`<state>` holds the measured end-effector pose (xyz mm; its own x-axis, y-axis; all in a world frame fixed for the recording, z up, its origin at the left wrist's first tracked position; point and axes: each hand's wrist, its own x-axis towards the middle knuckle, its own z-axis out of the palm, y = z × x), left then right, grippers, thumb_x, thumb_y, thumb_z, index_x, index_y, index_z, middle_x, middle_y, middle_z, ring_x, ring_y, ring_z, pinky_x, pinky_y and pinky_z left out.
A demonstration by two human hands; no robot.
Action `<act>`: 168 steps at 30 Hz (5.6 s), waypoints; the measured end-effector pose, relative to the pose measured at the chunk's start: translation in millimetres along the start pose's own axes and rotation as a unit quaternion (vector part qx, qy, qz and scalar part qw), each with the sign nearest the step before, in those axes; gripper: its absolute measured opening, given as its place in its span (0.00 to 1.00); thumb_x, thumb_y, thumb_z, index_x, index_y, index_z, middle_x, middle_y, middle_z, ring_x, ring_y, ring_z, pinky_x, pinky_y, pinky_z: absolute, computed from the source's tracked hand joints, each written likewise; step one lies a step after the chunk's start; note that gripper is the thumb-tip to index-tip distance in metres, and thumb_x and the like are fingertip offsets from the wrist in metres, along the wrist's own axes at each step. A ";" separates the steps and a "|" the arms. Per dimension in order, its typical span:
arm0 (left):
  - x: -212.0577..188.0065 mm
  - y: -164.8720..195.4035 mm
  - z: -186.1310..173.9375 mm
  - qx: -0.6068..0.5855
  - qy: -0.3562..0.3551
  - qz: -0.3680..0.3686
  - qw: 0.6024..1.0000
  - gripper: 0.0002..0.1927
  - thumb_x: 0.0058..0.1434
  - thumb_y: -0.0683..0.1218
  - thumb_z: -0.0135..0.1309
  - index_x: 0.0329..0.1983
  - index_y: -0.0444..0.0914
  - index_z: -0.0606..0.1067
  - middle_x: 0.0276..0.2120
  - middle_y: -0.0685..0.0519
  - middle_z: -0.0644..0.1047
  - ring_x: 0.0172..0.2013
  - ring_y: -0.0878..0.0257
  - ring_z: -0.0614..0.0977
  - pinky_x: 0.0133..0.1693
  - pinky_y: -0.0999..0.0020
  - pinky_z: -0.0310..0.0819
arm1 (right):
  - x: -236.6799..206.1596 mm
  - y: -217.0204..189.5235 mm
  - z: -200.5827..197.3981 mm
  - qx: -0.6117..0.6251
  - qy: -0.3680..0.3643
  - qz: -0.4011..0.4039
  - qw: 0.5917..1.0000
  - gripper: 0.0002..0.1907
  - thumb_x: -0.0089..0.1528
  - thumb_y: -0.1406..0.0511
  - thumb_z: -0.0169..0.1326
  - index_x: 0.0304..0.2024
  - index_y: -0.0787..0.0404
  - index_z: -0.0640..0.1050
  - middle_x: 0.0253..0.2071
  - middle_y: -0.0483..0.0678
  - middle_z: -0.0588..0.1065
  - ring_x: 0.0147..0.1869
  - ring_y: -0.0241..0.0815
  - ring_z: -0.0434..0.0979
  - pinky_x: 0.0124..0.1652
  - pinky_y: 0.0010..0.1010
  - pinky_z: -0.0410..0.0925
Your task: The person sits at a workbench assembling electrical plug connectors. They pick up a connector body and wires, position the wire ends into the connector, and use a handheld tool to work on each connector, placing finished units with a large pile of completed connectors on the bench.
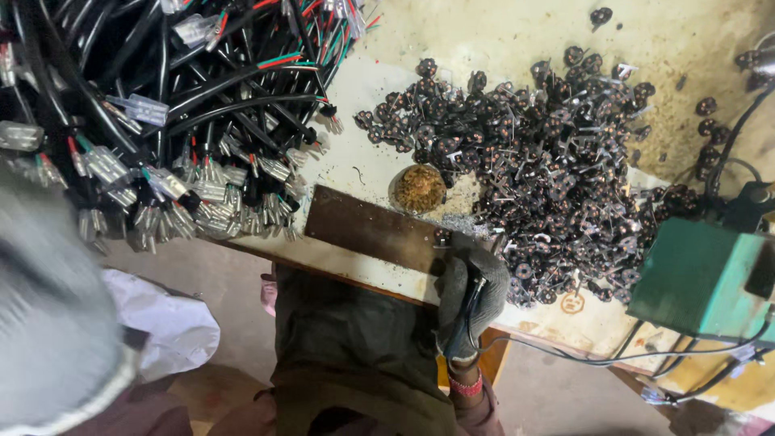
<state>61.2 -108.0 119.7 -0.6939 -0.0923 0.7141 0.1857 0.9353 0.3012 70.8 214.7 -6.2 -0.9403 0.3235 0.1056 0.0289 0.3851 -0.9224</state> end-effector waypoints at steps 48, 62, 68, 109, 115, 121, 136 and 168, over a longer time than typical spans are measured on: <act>-104.2 94.0 107.4 -0.291 -0.466 0.051 0.834 0.21 0.55 0.44 0.61 0.53 0.39 0.78 0.51 0.43 0.80 0.40 0.46 0.83 0.37 0.56 0.75 | -42.1 -26.0 -0.7 0.004 0.001 0.086 0.996 0.28 0.54 0.76 0.70 0.52 0.64 0.71 0.41 0.51 0.79 0.43 0.40 0.81 0.46 0.31 0.73; -92.0 86.6 111.7 -0.448 -0.514 -0.360 0.637 0.11 0.61 0.44 0.61 0.44 0.34 0.82 0.37 0.53 0.85 0.38 0.71 0.84 0.41 0.72 0.78 | -36.0 -13.0 -20.1 0.191 -0.105 0.242 0.946 0.25 0.58 0.77 0.63 0.55 0.63 0.70 0.48 0.51 0.78 0.50 0.40 0.81 0.49 0.31 0.76; -101.4 91.6 114.9 -0.486 -0.522 -0.435 0.549 0.06 0.65 0.43 0.58 0.40 0.34 0.79 0.32 0.50 0.81 0.32 0.71 0.78 0.36 0.70 0.74 | -32.4 -11.7 -12.6 0.172 -0.052 0.177 0.968 0.29 0.57 0.80 0.64 0.56 0.61 0.68 0.39 0.46 0.73 0.42 0.34 0.76 0.44 0.26 0.73; -78.9 77.0 156.0 -0.324 -0.468 -0.075 0.818 0.06 0.66 0.47 0.56 0.36 0.41 0.76 0.31 0.47 0.79 0.28 0.48 0.82 0.27 0.54 0.75 | -43.9 40.4 -38.8 -0.076 -0.116 -0.068 0.988 0.10 0.63 0.62 0.58 0.44 0.61 0.80 0.41 0.52 0.81 0.44 0.45 0.83 0.44 0.32 0.75; -89.3 78.7 158.7 -0.297 -0.458 -0.048 0.837 0.06 0.67 0.48 0.56 0.38 0.41 0.75 0.30 0.47 0.79 0.26 0.47 0.82 0.26 0.53 0.75 | -57.6 51.0 -40.0 -0.121 -0.121 -0.049 0.984 0.14 0.56 0.67 0.64 0.44 0.63 0.80 0.40 0.54 0.81 0.43 0.51 0.84 0.46 0.36 0.75; -86.6 80.0 159.8 -0.298 -0.453 -0.051 0.839 0.06 0.66 0.48 0.56 0.39 0.41 0.75 0.31 0.47 0.79 0.27 0.48 0.82 0.27 0.53 0.75 | -32.3 24.0 -25.8 -0.061 -0.153 -0.118 0.979 0.14 0.58 0.73 0.65 0.44 0.62 0.77 0.38 0.54 0.80 0.41 0.51 0.85 0.42 0.35 0.76; -89.0 83.0 164.5 -0.236 -0.456 0.089 0.854 0.06 0.67 0.49 0.53 0.39 0.43 0.72 0.27 0.52 0.74 0.26 0.54 0.80 0.25 0.57 0.73 | -29.4 23.6 -25.1 -0.077 -0.148 -0.113 0.980 0.15 0.56 0.72 0.65 0.45 0.62 0.77 0.38 0.53 0.81 0.40 0.51 0.85 0.43 0.36 0.76; -89.6 80.4 165.8 -0.273 -0.477 0.033 0.835 0.06 0.65 0.48 0.56 0.35 0.43 0.73 0.25 0.49 0.75 0.24 0.49 0.80 0.25 0.51 0.72 | -26.9 23.5 -25.2 0.005 -0.172 -0.077 0.982 0.17 0.57 0.74 0.65 0.47 0.64 0.76 0.36 0.53 0.80 0.36 0.48 0.84 0.39 0.33 0.75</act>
<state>23.0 32.1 -24.8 -0.8592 0.5116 -0.0094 0.3544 0.6081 0.7103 105.3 236.8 -21.3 -0.9921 -0.0499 0.1149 -0.1252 0.3971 -0.9092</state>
